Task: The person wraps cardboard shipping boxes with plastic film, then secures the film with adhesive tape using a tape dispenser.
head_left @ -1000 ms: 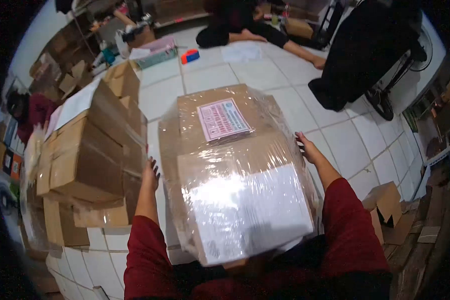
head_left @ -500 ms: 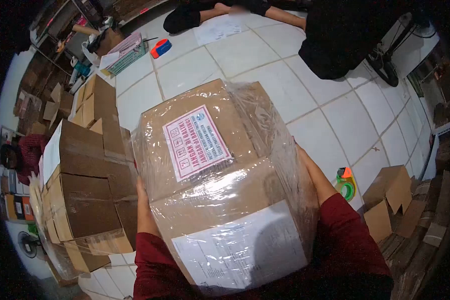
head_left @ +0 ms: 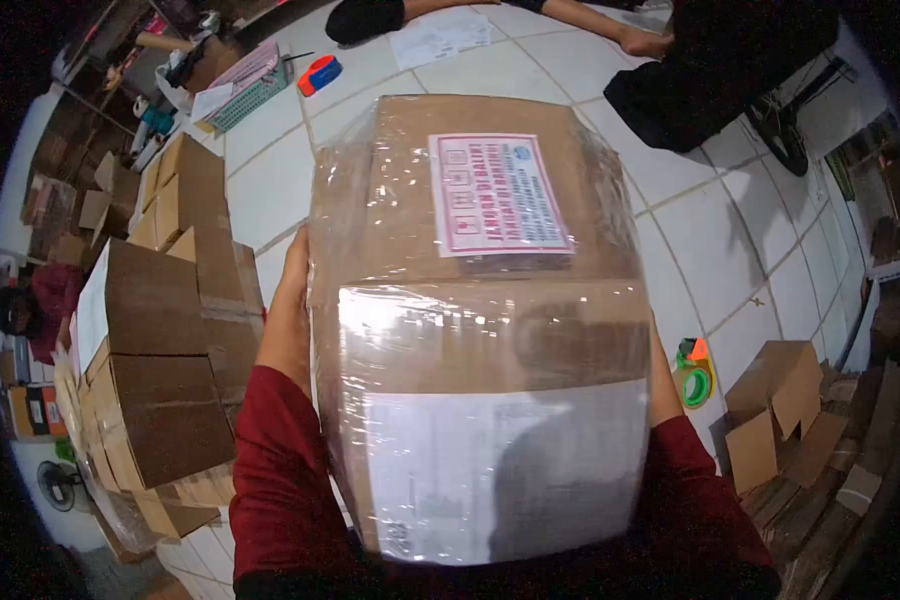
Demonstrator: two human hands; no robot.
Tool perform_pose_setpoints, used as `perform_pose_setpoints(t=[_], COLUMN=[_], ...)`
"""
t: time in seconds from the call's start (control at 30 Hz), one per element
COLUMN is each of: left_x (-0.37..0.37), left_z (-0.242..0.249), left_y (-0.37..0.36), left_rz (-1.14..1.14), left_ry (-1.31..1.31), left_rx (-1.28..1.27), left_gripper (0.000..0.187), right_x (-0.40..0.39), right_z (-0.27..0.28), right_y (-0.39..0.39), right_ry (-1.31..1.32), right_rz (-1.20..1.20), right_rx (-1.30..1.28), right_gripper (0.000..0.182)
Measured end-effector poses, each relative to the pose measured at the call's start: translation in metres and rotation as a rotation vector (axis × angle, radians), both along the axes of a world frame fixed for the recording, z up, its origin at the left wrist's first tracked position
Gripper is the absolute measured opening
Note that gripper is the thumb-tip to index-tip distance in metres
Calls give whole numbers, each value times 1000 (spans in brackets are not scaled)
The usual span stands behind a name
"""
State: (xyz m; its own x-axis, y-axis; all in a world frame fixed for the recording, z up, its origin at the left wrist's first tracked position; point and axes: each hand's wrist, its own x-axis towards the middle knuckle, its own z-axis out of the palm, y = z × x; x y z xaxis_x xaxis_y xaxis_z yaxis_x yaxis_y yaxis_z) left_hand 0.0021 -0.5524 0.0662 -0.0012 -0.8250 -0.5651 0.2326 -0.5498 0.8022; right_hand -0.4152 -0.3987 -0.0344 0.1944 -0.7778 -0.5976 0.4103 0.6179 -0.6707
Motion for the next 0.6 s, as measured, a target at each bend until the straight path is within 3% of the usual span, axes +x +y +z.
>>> perform_pose_setpoints(t=[0.2, 0.37, 0.47, 0.5, 0.6], left_x=[43, 55, 74, 88, 88], left_z=[-76, -89, -75, -90, -126], left_y=[-13, -2, 81, 127, 258], left_rz=[-81, -63, 64, 70, 245], left_ry=[199, 128, -88, -135, -125], left_rx=[3, -59, -192, -379, -330], left_gripper=[47, 51, 59, 59, 58], right_x=[5, 13, 18, 18, 16], right_z=[-3, -6, -6, -6, 2], right_y=[15, 24, 24, 25, 40], right_ry=[21, 43, 66, 71, 118], right_rz=[-41, -77, -76, -77, -107], right_rx=[32, 61, 63, 60, 63], right_gripper=[62, 62, 61, 61, 61])
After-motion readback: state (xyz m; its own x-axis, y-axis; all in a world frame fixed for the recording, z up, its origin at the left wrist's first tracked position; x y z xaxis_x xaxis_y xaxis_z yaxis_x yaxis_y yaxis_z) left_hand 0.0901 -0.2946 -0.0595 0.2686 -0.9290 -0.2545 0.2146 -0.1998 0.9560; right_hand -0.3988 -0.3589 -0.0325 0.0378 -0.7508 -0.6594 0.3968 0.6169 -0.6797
